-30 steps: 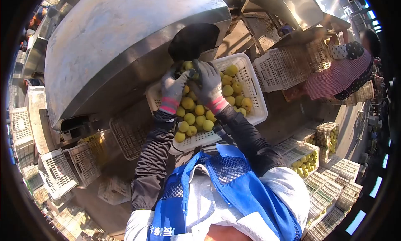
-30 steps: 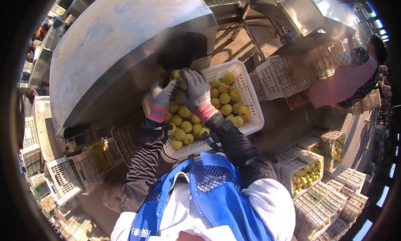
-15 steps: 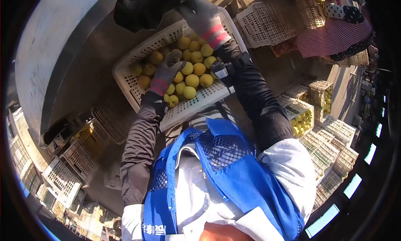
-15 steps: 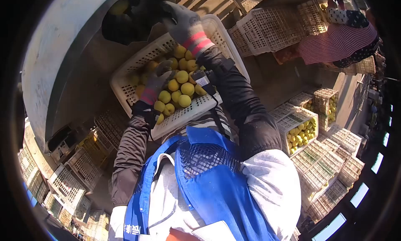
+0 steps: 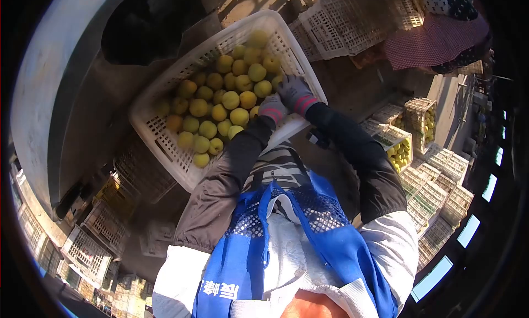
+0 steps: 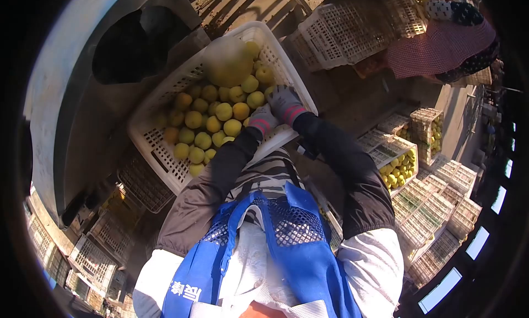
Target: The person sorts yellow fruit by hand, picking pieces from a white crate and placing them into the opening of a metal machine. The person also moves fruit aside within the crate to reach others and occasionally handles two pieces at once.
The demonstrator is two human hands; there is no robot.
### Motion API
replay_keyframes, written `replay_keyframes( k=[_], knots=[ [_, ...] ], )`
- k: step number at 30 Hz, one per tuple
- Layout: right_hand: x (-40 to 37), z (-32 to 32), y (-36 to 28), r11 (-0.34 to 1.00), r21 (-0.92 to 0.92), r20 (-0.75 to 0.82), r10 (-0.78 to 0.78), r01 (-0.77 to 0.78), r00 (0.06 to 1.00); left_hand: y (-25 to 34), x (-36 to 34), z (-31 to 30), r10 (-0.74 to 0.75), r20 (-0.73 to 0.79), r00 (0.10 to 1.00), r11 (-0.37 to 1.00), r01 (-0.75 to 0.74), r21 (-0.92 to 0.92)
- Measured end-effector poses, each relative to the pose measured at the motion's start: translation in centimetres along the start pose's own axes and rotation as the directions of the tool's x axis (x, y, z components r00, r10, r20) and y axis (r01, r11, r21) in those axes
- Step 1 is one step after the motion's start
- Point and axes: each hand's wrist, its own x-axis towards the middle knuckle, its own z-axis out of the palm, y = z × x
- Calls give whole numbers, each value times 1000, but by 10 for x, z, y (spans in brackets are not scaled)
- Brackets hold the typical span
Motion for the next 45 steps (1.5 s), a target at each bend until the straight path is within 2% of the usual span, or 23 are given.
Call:
replay_keyframes(
  k=[2, 4, 5, 6, 7, 8, 10, 11, 15, 16, 17, 18, 20, 21, 23, 26, 30, 32, 33, 35, 38, 39, 45],
  knots=[
    [-4, -17, 2, 999, 47, 56, -13, 10, 998, -11, 2, 3, -3, -68, 998, 997, -2, -79],
    [-21, -77, 2, 933, 338, 67, 103, -120, 992, -22, -6, -11, -6, -147, 989, 987, -17, -157],
    [-24, -76, 3, 935, 334, 55, 103, -116, 993, -30, -20, -28, -22, -93, 995, 913, -18, -408],
    [-28, -71, 4, 812, 578, -124, 192, -86, 974, -38, -37, -46, -22, -34, 999, 778, -4, -629],
    [-30, -71, 1, 635, 772, -271, 314, 10, 910, -45, -54, -66, -25, -74, 997, 751, -30, -659],
    [-27, -79, -5, 637, 770, -292, 313, 28, 904, -50, -67, -87, -25, -122, 992, 725, -66, -685],
    [-22, -101, -25, 423, 892, -349, 413, 162, 841, -56, -99, -117, -11, -266, 964, 637, -198, -745],
    [-19, -112, -37, 511, 835, -456, 437, 203, 775, -60, -109, -131, -8, -389, 921, 533, -325, -781],
    [5, -170, -80, 466, 796, -590, 454, 387, 667, -83, -140, -174, -30, -632, 774, 550, -515, -658],
    [13, -181, -88, 466, 786, -604, 446, 405, 660, -85, -149, -184, -35, -716, 697, 645, -532, -549],
    [22, -191, -94, 565, 729, -658, 428, 385, 619, -85, -160, -193, -29, -790, 612, 730, -527, -435],
    [31, -201, -101, 658, 663, -710, 405, 356, 576, -79, -173, -202, -28, -802, 597, 730, -536, -424],
    [52, -214, -117, 641, 681, -704, 442, 353, 555, -66, -195, -213, -72, -832, 550, 719, -549, -426],
    [62, -220, -122, 707, 623, -760, 445, 335, 474, -67, -202, -218, -69, -840, 538, 717, -559, -417],
    [79, -226, -133, 807, 538, -822, 437, 245, 366, -74, -213, -222, 143, -942, 302, 958, -282, 55],
    [120, -231, -137, 863, 482, -843, 409, 152, 350, -91, -206, -226, 157, -957, 245, 945, -318, 73],
    [139, -261, -137, 812, 573, -755, 471, 111, 456, -79, -211, -236, 216, -949, 227, 956, -244, 159],
    [127, -255, -133, 797, 553, -801, 427, 243, 420, -73, -208, -241, 184, -945, 269, 898, -437, 51],
    [104, -256, -132, 800, 548, -804, 423, 244, 418, -67, -210, -244, 183, -947, 265, 897, -440, 50],
    [43, -257, -139, 267, 783, -622, 347, 562, 702, -53, -214, -246, 141, -932, 335, 935, -354, 14],
    [24, -248, -148, 430, 739, -656, 284, 518, 699, -60, -180, -239, 266, -932, 245, 906, -393, 155],
    [31, -243, -149, 447, 736, -666, 346, 508, 661, -58, -171, -241, 273, -930, 248, 903, -398, 159],
    [54, -233, -135, 311, 853, -514, 368, 419, 774, -65, -150, -248, 191, -926, 326, 911, -410, 44]
  ],
)
